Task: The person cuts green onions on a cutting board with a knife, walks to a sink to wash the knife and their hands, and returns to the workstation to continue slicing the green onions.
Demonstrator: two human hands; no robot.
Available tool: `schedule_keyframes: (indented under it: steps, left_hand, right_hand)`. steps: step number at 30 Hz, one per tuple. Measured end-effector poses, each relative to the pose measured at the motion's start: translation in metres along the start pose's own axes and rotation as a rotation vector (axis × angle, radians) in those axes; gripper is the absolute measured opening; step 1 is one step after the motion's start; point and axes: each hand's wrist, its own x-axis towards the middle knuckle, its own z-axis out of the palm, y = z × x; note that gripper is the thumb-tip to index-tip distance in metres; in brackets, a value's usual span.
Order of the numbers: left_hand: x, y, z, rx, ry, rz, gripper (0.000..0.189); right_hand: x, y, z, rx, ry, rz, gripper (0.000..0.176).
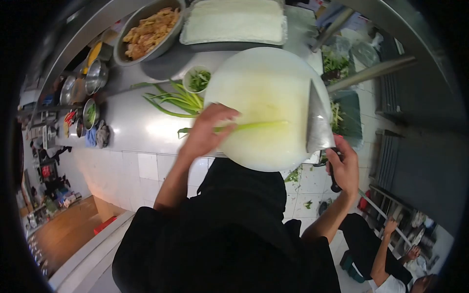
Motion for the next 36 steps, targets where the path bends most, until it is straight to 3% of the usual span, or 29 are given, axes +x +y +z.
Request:
schedule_keyframes:
  steps: [2, 5, 14, 19, 23, 30, 32, 34, 36]
  left_hand:
    - [0.003, 0.021, 0.055, 0.261, 0.003, 0.114, 0.024]
    - [0.002, 0.0, 0.097, 0.39, 0.026, 0.213, 0.024]
    - [0.002, -0.046, 0.02, 0.393, -0.2, 0.23, 0.02]
    - [-0.006, -0.05, 0.016, 0.27, -0.242, 0.371, 0.016]
    - [-0.015, -0.042, 0.023, 0.35, -0.203, 0.484, 0.019]
    - [-0.027, -0.047, 0.034, 0.324, -0.091, 0.467, 0.028]
    - [-0.024, -0.045, 0.033, 0.281, -0.123, 0.443, 0.03]
    - [-0.023, -0.045, 0.034, 0.27, -0.144, 0.449, 0.029]
    - [-0.016, -0.047, 0.03, 0.262, -0.163, 0.459, 0.029]
  right_hand:
    - [0.002, 0.0, 0.005, -0.037, -0.015, 0.03, 0.033]
    - [0.002, 0.001, 0.015, -0.057, 0.007, 0.079, 0.032]
    - [0.001, 0.006, 0.019, -0.08, -0.013, 0.042, 0.028]
    - [0.004, -0.007, 0.041, -0.006, -0.192, 0.064, 0.019]
    - [0.002, -0.025, 0.057, -0.162, -0.278, 0.11, 0.02]
    - [0.001, -0.046, 0.075, -0.28, -0.381, 0.186, 0.022]
    - [0.006, -0.043, 0.069, -0.396, -0.408, 0.077, 0.021]
    - [0.008, -0.05, 0.07, -0.445, -0.399, 0.108, 0.02]
    - [0.012, -0.032, 0.076, -0.51, -0.389, -0.109, 0.025]
